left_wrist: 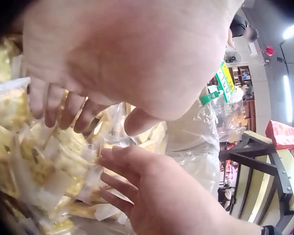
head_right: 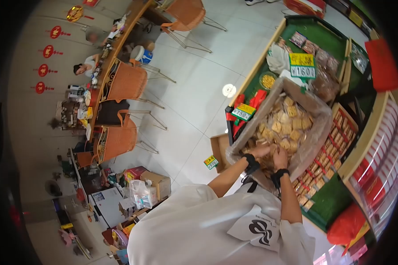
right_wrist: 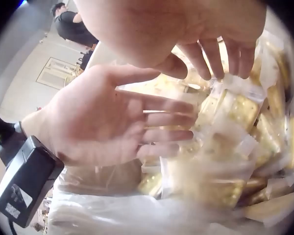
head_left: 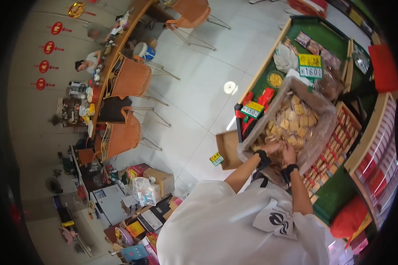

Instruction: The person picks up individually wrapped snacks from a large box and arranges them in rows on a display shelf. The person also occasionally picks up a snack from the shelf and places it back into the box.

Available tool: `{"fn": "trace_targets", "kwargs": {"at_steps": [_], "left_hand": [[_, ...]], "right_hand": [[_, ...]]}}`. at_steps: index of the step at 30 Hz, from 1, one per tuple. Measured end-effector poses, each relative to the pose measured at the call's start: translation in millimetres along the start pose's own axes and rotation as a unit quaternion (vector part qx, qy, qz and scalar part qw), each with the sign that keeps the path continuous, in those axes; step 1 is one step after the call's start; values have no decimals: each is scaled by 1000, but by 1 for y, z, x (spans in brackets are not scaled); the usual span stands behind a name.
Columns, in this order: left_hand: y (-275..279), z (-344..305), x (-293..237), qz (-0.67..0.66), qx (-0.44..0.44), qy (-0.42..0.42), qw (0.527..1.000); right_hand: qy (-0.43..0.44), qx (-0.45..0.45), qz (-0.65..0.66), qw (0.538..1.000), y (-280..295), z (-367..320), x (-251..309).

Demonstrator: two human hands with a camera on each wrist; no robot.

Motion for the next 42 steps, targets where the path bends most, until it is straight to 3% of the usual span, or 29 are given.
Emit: {"fn": "trace_targets", "kwargs": {"at_steps": [2, 5, 8, 9, 12, 17, 21, 25, 27, 29, 30, 33, 37, 38, 42], "left_hand": [[3, -13, -9, -12, 9, 28, 1000], [5, -7, -4, 6, 16, 17, 1000], [2, 4, 10, 58, -3, -7, 998], [3, 8, 9, 79, -9, -17, 997], [3, 0, 5, 32, 53, 54, 997], [4, 7, 17, 28, -15, -7, 999], [1, 0, 12, 27, -46, -33, 998], [3, -10, 9, 15, -34, 8, 999], [4, -8, 18, 28, -23, 42, 998], [5, 10, 46, 87, -60, 25, 994], [3, 16, 50, 115, -80, 14, 990], [6, -3, 36, 46, -114, 43, 992], [14, -10, 24, 105, -192, -50, 975], [15, -11, 24, 55, -194, -37, 979], [16, -17, 3, 51, -246, -141, 958]], "right_hand": [[15, -31, -48, 998, 4, -2, 6], [-46, -15, -148, 988, 13, -3, 16], [-142, 60, -252, 955, 23, -9, 40], [-133, 58, -256, 956, 22, -7, 36], [-109, 48, -272, 955, 11, -7, 24], [-137, 71, -289, 945, 0, -14, 22], [-156, 76, -266, 948, 0, -17, 21], [-134, 38, -229, 963, 3, -17, 26], [-130, 29, -195, 972, 3, -21, 25], [-139, 32, -156, 977, 1, -19, 22], [-108, -33, -161, 980, -9, -15, 2], [-17, -62, -149, 987, -17, -9, -22], [-21, -110, -46, 993, 11, -30, 13], [-21, -115, -23, 993, 15, -32, 21], [9, -160, 58, 985, 38, -44, 35]]}}
Point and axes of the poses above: each hand's wrist, its own z-axis towards the middle knuckle, its own y-axis out of the back of the hand, x = y × z, the point moved 6 cm from there along z, towards the middle knuckle, and after that the axes turned 2 degrees about x, right-handed, at the moved point
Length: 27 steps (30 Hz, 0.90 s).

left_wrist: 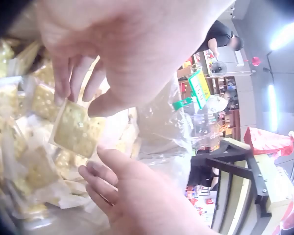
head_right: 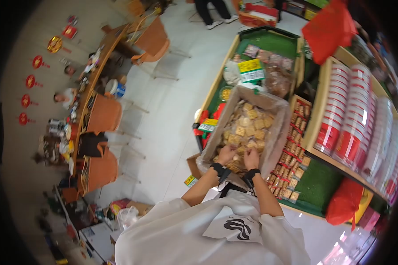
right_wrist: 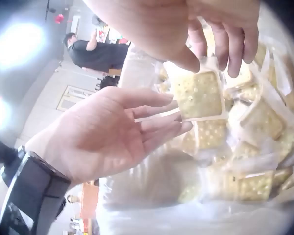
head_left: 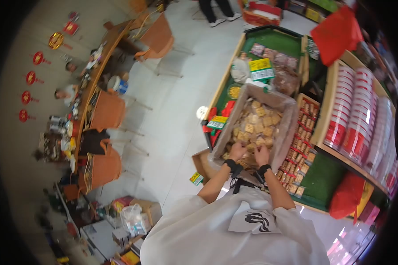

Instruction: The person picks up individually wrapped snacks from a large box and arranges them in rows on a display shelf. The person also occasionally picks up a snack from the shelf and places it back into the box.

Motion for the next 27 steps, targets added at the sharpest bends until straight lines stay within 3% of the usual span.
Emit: {"fn": "trace_targets", "kwargs": {"at_steps": [7, 11, 12, 15, 18, 22, 27], "left_hand": [[-15, -15, -82, 11, -48, -47, 998], [-38, -36, -138, -63, -13, -104, 993], [-38, -51, -166, -82, 36, -67, 994], [-62, -59, -187, -140, 27, -122, 982], [-93, -70, -211, -119, 74, -149, 979], [-143, -100, -234, -44, 169, -118, 978], [-219, -145, -236, -219, 282, 1, 934]], "right_hand": [[55, -137, 59, 987, 65, -18, 31], [50, -163, 107, 980, 112, -36, 41], [44, -168, 106, 979, 124, -40, 40], [82, -265, 150, 949, 168, -51, 33], [51, -284, 175, 941, 214, -61, 11], [18, -318, 205, 926, 261, -86, -27], [5, -356, 184, 916, 311, -107, -86]]}}
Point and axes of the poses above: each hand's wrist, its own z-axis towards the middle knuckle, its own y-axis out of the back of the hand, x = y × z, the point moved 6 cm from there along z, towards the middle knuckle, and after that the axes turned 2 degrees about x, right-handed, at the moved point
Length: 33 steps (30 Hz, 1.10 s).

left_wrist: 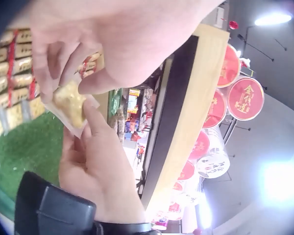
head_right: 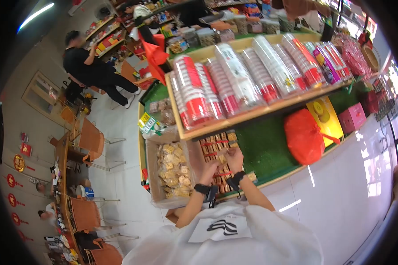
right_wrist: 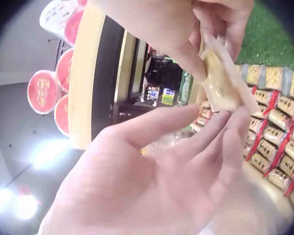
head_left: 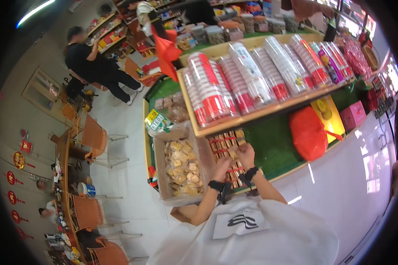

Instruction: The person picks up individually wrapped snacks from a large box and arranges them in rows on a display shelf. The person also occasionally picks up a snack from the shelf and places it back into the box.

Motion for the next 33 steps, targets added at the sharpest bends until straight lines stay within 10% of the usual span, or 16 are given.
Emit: {"fn": "trace_targets", "kwargs": {"at_steps": [6, 16, 33], "left_hand": [[-61, 38, 75, -168, 87, 53, 980], [-129, 41, 95, -64, -51, 130, 988], [-124, 75, 181, -23, -125, 179, 976]], "right_hand": [[-38, 3, 64, 997, 65, 18, -73], [-312, 78, 300, 898, 114, 2, -162], [-318, 83, 161, 930, 94, -4, -274]]}}
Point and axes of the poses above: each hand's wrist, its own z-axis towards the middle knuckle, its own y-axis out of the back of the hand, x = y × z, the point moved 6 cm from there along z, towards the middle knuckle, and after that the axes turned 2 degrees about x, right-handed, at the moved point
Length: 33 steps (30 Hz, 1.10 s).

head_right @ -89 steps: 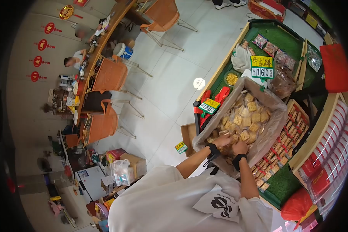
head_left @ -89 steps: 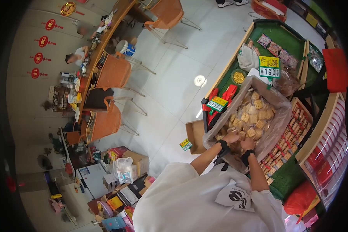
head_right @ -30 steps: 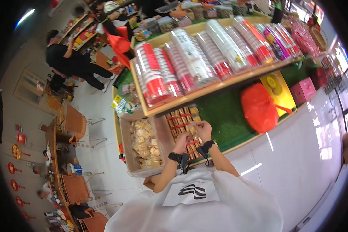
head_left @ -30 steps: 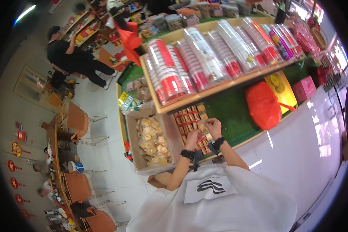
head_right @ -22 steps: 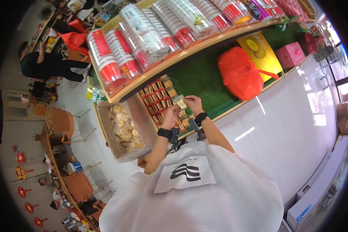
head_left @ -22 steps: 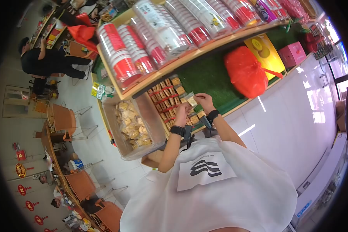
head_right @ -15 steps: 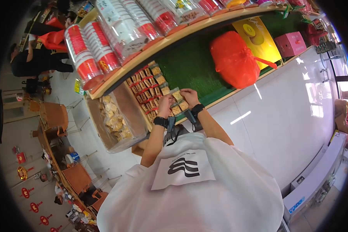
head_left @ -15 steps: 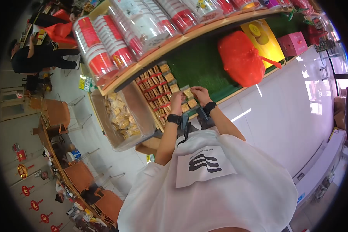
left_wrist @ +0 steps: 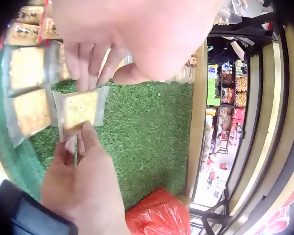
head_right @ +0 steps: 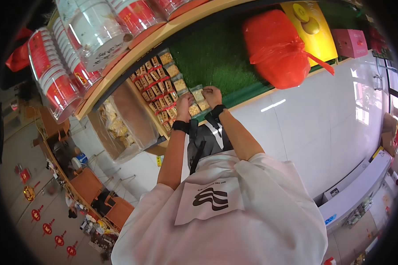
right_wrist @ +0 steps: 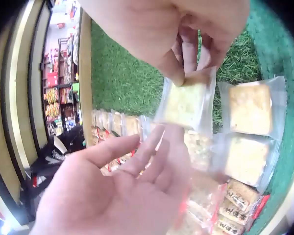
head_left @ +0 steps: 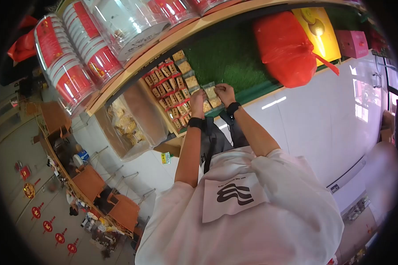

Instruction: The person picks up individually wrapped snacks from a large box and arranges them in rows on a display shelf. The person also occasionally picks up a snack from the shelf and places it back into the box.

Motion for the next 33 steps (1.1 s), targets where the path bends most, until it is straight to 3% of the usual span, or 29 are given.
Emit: {"fn": "trace_targets", "kwargs": {"at_steps": [7, 12, 15, 17, 19, 21, 23, 25, 27, 32, 33], "left_hand": [[12, 21, 17, 3, 15, -16, 1000], [31, 20, 30, 69, 49, -47, 995], [20, -24, -6, 52, 57, -65, 995], [-2, -70, -54, 20, 162, -66, 984], [-22, -113, -96, 49, 209, -127, 968], [-40, -165, -148, 108, 252, -227, 934], [-45, -205, -182, 148, 296, -318, 888], [-43, -243, -194, 142, 370, -318, 861], [-41, -279, -195, 78, 471, -291, 829], [-15, -353, -214, 165, 523, -398, 736], [-8, -357, -217, 170, 513, -406, 737]], "right_hand": [[68, -39, -210, 975, -5, 10, 3], [51, 36, -244, 968, -1, 8, 2], [32, 12, -277, 960, 1, -10, 29], [37, 79, -215, 973, -10, -33, 46], [190, 185, -239, 934, -36, -75, 60], [65, 337, -138, 929, -77, -107, 62], [-86, 429, -76, 896, -120, -156, 72], [-87, 461, -79, 880, -155, -179, 83], [-22, 504, -103, 858, -195, -212, 117], [123, 656, -247, 703, -292, -315, 145], [158, 672, -275, 670, -305, -335, 142]]}}
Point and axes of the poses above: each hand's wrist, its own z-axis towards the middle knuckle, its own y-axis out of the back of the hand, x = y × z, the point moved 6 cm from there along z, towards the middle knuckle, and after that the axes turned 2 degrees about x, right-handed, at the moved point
